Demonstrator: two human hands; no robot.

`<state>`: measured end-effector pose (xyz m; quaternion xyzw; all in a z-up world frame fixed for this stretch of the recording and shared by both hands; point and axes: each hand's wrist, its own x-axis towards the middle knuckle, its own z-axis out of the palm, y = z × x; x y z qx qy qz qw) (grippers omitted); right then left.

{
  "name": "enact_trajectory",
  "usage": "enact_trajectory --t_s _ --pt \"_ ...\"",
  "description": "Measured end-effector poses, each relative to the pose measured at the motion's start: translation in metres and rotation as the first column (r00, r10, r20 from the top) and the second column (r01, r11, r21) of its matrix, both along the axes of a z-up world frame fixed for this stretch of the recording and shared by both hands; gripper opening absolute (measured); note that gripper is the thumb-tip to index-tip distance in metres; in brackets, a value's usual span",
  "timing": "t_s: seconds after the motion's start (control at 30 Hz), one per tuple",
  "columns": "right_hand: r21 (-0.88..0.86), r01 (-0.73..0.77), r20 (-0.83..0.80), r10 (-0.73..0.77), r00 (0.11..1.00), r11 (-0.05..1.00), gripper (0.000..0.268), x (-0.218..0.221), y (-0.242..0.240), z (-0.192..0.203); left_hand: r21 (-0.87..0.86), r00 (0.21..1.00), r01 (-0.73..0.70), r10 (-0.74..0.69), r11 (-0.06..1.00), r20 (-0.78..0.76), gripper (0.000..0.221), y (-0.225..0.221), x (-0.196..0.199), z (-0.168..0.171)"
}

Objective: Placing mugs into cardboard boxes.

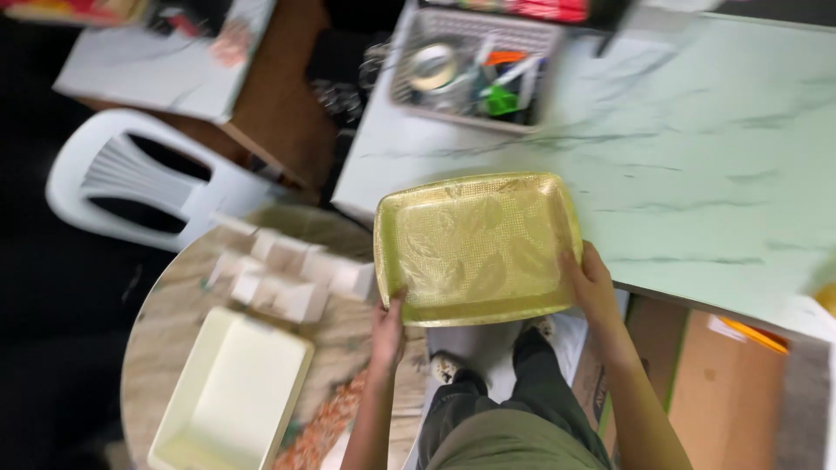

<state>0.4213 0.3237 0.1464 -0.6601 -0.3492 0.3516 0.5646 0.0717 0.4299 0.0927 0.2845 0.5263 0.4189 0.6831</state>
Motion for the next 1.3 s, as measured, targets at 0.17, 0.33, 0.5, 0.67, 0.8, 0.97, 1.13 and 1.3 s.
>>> enact_trajectory --t_s 0.17,0.33,0.5,0.67,0.8,0.97,1.13,1.3 --pt "-0.053 0.302 -0.049 -0.305 0.951 0.952 0.04 0.09 -0.041 0.011 0.179 0.973 0.23 -0.23 0.957 -0.017 0.038 0.013 0.131 0.009" --pt "-0.06 0.437 -0.121 -0.441 0.89 0.898 0.039 0.186 -0.082 -0.023 0.215 0.921 0.389 -0.367 0.896 -0.133 0.034 0.018 0.243 -0.016" --pt "-0.11 0.537 -0.109 -0.548 0.83 0.836 0.042 0.255 -0.105 -0.05 0.291 0.853 0.512 -0.437 0.808 -0.285 0.028 0.017 0.345 0.036" --pt "-0.044 0.541 -0.117 -0.542 0.832 0.84 0.046 0.295 -0.104 -0.054 0.348 0.836 0.532 -0.412 0.772 -0.363 0.025 0.03 0.4 0.029" --pt "0.022 0.565 -0.187 -0.551 0.813 0.825 0.048 0.312 -0.098 -0.064 0.383 0.806 0.565 -0.391 0.731 -0.444 0.028 0.046 0.428 0.04" --pt "0.015 0.666 -0.176 -0.654 0.736 0.746 0.052 0.302 -0.1 -0.069 0.361 0.749 0.643 -0.456 0.676 -0.481 0.029 0.058 0.445 0.035" --pt "0.102 0.682 0.118 -0.69 0.714 0.724 0.057 0.272 -0.1 -0.036 0.392 0.663 0.748 -0.579 0.536 -0.474 0.027 0.074 0.46 0.022" --pt "0.003 0.607 0.586 -0.493 0.643 0.795 0.066 0.232 -0.099 0.05 0.277 0.466 0.885 -0.695 0.374 -0.548 0.036 0.076 0.469 0.058"
